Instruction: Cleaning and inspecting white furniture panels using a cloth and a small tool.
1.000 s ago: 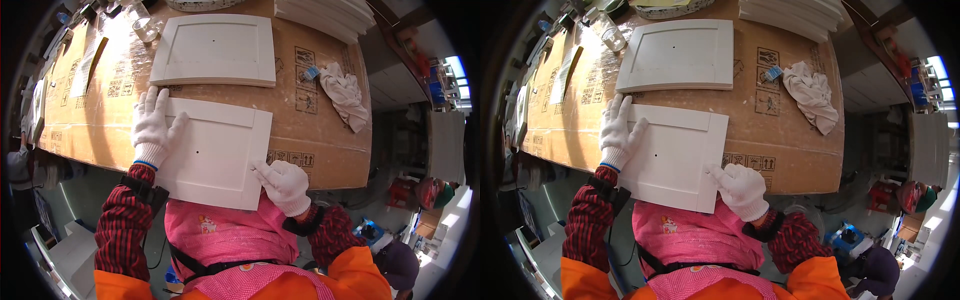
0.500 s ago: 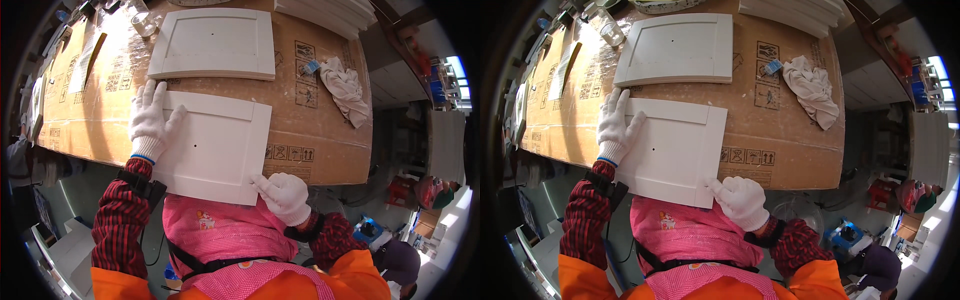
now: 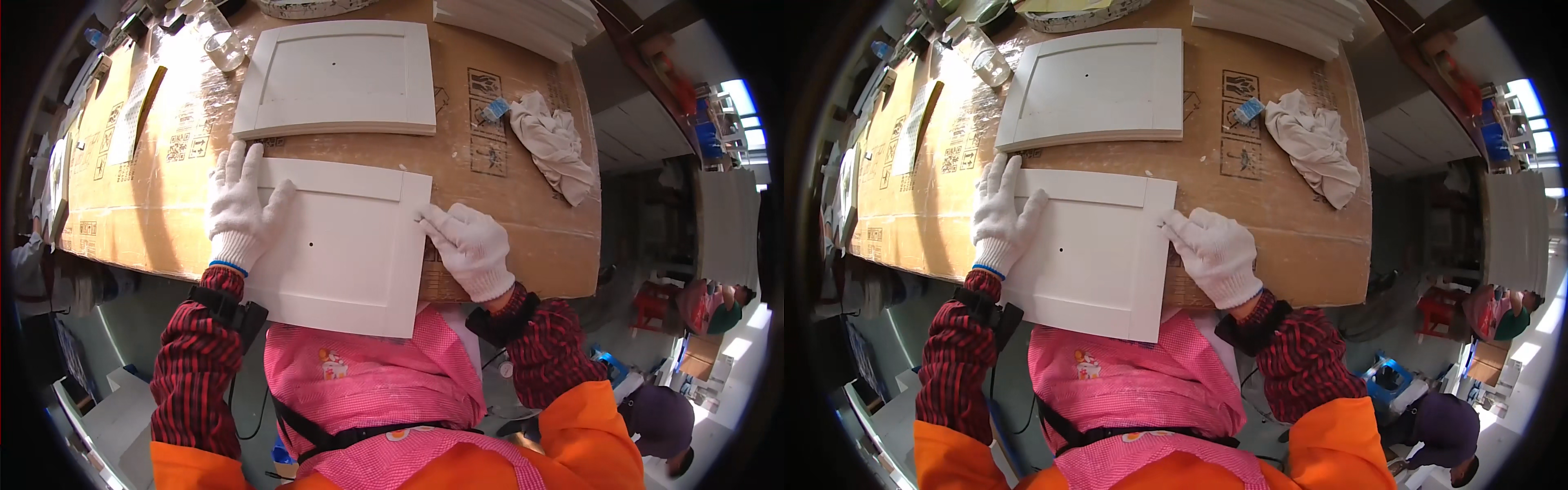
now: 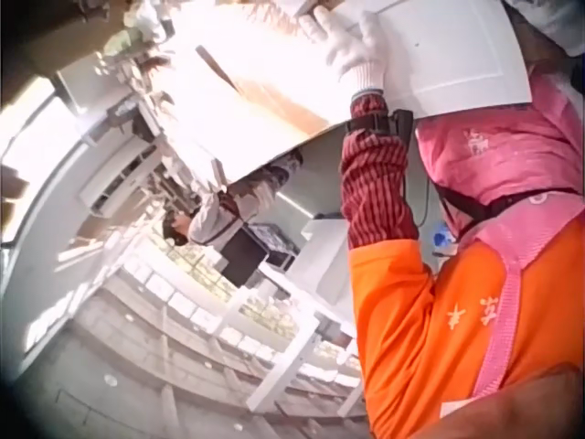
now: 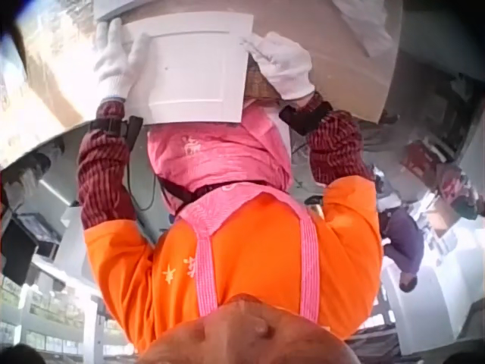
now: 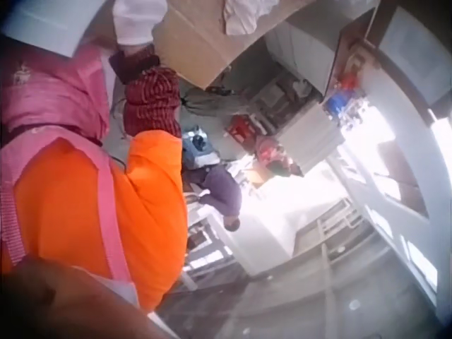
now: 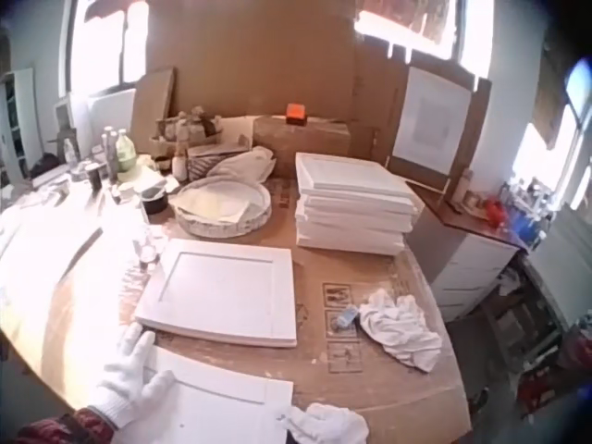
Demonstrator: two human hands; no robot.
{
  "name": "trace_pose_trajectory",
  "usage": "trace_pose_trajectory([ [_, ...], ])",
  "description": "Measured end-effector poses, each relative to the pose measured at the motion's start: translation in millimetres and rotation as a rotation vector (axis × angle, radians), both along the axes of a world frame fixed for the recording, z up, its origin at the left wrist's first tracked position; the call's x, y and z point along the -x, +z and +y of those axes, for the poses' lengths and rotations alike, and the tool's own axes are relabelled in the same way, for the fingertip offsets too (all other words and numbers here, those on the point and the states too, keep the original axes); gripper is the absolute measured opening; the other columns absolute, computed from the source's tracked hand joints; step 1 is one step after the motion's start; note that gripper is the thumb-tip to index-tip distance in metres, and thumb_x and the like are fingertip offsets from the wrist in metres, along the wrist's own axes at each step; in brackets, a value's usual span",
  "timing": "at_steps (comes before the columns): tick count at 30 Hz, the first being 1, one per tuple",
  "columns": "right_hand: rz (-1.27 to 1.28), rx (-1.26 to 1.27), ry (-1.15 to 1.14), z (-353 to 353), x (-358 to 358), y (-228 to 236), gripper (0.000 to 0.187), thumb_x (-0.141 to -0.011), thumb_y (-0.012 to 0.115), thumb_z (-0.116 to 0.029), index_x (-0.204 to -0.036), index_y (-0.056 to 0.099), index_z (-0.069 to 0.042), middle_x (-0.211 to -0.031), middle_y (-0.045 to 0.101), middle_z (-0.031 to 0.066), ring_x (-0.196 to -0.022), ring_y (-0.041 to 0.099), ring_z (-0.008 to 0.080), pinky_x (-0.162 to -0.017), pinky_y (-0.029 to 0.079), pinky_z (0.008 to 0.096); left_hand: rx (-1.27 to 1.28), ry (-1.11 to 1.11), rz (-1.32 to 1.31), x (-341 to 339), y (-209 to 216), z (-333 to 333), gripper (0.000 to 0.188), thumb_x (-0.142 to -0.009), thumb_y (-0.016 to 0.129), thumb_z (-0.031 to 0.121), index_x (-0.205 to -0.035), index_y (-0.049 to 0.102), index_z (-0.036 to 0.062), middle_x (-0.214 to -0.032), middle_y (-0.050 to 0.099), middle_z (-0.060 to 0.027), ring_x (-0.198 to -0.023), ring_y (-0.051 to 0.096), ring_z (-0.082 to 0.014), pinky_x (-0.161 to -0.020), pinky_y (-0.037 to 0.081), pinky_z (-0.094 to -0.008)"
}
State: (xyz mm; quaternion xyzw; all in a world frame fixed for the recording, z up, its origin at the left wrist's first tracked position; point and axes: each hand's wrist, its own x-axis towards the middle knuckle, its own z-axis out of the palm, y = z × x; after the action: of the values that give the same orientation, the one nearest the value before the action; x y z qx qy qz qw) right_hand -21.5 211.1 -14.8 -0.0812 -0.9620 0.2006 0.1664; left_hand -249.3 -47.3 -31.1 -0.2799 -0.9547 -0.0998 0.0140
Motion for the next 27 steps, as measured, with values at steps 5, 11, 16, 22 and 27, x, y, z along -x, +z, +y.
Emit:
trace_pose_trajectory([
  [5, 0.122, -0.018, -0.093, 37.4, 41.3, -22.2, 0.021, -0.096, 0.072, -0.030, -0.112, 0.077, -0.018, -0.079, 0.063, 0.0051, -0.077, 0.068, 0.0267, -0.064, 0.054, 0.0397, 0.006, -0.008, -0.001, 2.2, 3.1, 3.6, 0.082, -0.096, 0.064, 0.055, -0.159, 0.044, 0.0080, -0.170, 0.032, -0.0188, -0.158, 0.026, -0.0407, -0.130, 0.022, -0.0517],
  [11, 0.072, 0.107, 0.060, 12.5, 17.1, -13.9, 0.022, -0.091, 0.076, -0.024, -0.113, 0.079, -0.019, -0.075, 0.060, 0.0038, -0.072, 0.065, 0.0256, -0.062, 0.052, 0.0391, 0.043, 0.012, -0.030, 0.0, 8.2, -1.3, 0.083, -0.097, 0.063, 0.057, -0.160, 0.042, 0.0076, -0.170, 0.031, -0.0188, -0.159, 0.025, -0.0399, -0.130, 0.022, -0.0526],
  [16, 0.058, 0.051, 0.124, 15.3, 17.8, -15.3, 0.023, -0.092, 0.075, -0.025, -0.115, 0.078, -0.020, -0.077, 0.060, 0.0030, -0.072, 0.065, 0.0251, -0.063, 0.052, 0.0393, 0.038, -0.004, -0.027, -0.1, 8.0, 0.5, 0.082, -0.097, 0.063, 0.055, -0.160, 0.043, 0.0073, -0.170, 0.032, -0.0189, -0.158, 0.025, -0.0401, -0.130, 0.022, -0.0525],
  [22, 0.174, -0.059, -0.056, 56.5, 68.5, -15.5, 0.021, -0.096, 0.073, -0.024, -0.115, 0.077, -0.019, -0.081, 0.063, 0.0037, -0.076, 0.067, 0.0270, -0.065, 0.054, 0.0397, 0.010, 0.006, -0.005, -2.3, 6.4, 0.4, 0.079, -0.094, 0.069, 0.046, -0.158, 0.045, 0.0081, -0.170, 0.034, -0.0178, -0.157, 0.028, -0.0417, -0.128, 0.027, -0.0507],
  [27, 0.173, -0.064, 0.083, 39.8, 46.1, -10.0, 0.025, -0.090, 0.071, -0.013, -0.114, 0.076, -0.017, -0.084, 0.062, 0.0038, -0.080, 0.065, 0.0267, -0.068, 0.053, 0.0402, 0.006, 0.002, -0.009, -1.4, 5.2, 1.7, 0.078, -0.095, 0.068, 0.047, -0.159, 0.045, 0.0089, -0.170, 0.033, -0.0177, -0.157, 0.027, -0.0415, -0.128, 0.027, -0.0499],
])
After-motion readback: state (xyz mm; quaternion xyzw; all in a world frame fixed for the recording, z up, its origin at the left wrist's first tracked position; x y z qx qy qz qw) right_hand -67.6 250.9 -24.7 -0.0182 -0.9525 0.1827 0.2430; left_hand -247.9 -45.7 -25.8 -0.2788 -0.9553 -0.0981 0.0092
